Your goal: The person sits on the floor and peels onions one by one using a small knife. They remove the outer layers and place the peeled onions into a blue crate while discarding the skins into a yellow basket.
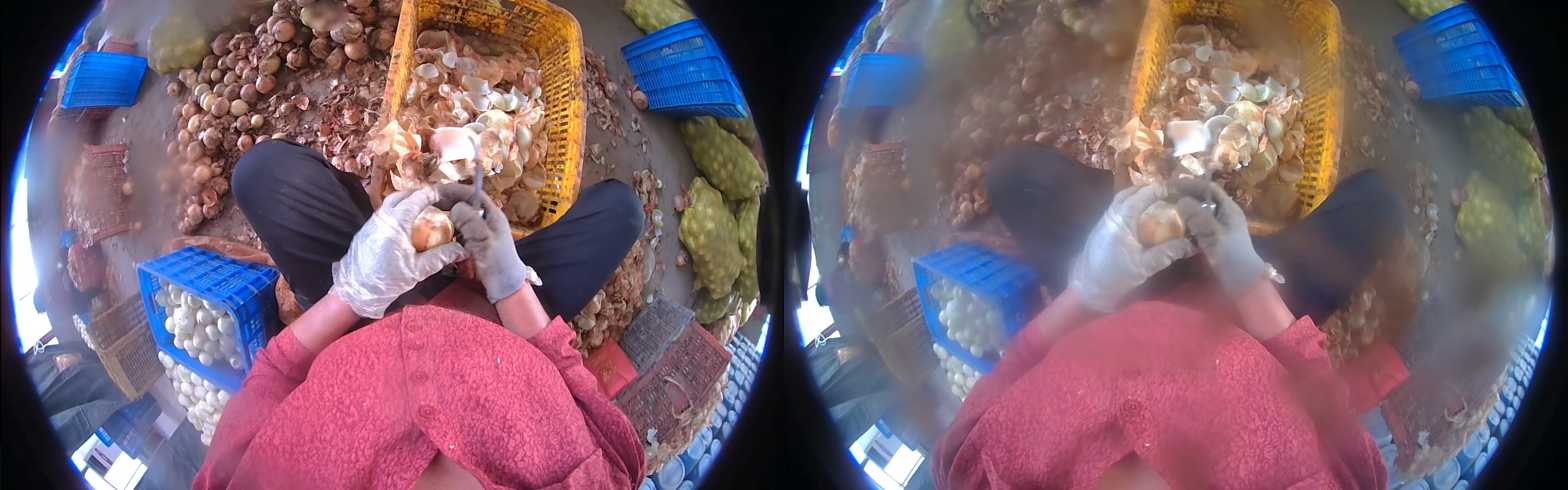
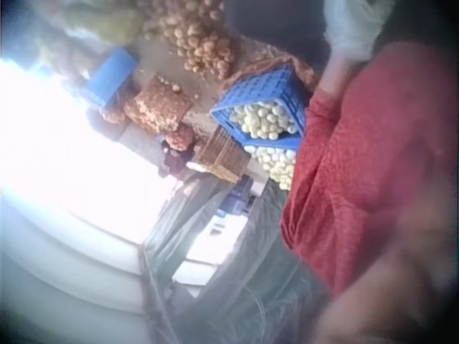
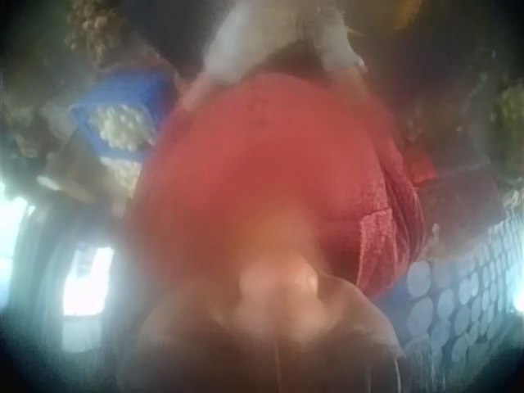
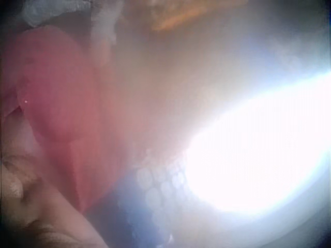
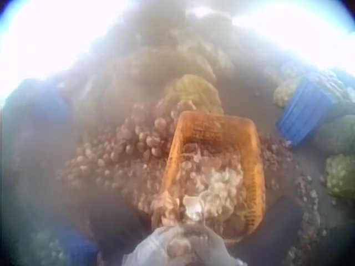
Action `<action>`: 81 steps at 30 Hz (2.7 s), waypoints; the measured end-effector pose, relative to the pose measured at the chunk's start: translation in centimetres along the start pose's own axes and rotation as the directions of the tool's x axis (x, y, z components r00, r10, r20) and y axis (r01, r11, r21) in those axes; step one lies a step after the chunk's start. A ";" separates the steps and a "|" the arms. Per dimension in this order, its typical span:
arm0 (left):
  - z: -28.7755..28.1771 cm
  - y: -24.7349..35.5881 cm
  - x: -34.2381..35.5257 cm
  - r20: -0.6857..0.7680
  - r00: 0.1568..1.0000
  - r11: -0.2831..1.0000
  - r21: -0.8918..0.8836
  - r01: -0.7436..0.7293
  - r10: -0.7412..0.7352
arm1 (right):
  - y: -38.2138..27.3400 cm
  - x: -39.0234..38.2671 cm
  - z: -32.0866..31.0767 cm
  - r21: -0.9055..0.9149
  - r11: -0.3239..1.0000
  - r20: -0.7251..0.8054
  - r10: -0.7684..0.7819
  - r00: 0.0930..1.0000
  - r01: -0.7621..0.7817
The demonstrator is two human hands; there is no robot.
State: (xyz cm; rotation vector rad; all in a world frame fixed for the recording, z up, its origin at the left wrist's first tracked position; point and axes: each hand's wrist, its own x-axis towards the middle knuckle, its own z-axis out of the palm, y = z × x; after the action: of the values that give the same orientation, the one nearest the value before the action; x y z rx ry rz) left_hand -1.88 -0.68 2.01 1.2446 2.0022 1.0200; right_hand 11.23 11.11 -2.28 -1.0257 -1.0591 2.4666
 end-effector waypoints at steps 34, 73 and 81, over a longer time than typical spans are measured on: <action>1.1 -2.1 -1.2 0.483 0.863 0.590 -0.656 0.470 -0.150 | -1.6 -1.5 -0.6 -0.727 0.596 0.273 -0.202 0.941 0.339; -0.4 -0.1 -0.3 0.642 0.760 0.871 -0.311 0.379 -0.102 | -0.2 -2.9 -0.4 -0.738 0.612 0.212 -0.188 0.959 0.284; 0.1 -0.3 -2.2 0.380 0.917 0.447 -0.804 0.392 -0.121 | -1.1 -1.4 0.1 -0.346 0.912 0.017 -0.229 0.973 0.221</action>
State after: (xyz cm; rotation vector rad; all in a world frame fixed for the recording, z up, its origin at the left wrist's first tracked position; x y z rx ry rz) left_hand -1.02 -2.78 1.90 0.4244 1.0740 1.3516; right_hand 12.14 11.14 -0.69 -0.9576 -1.5489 2.1244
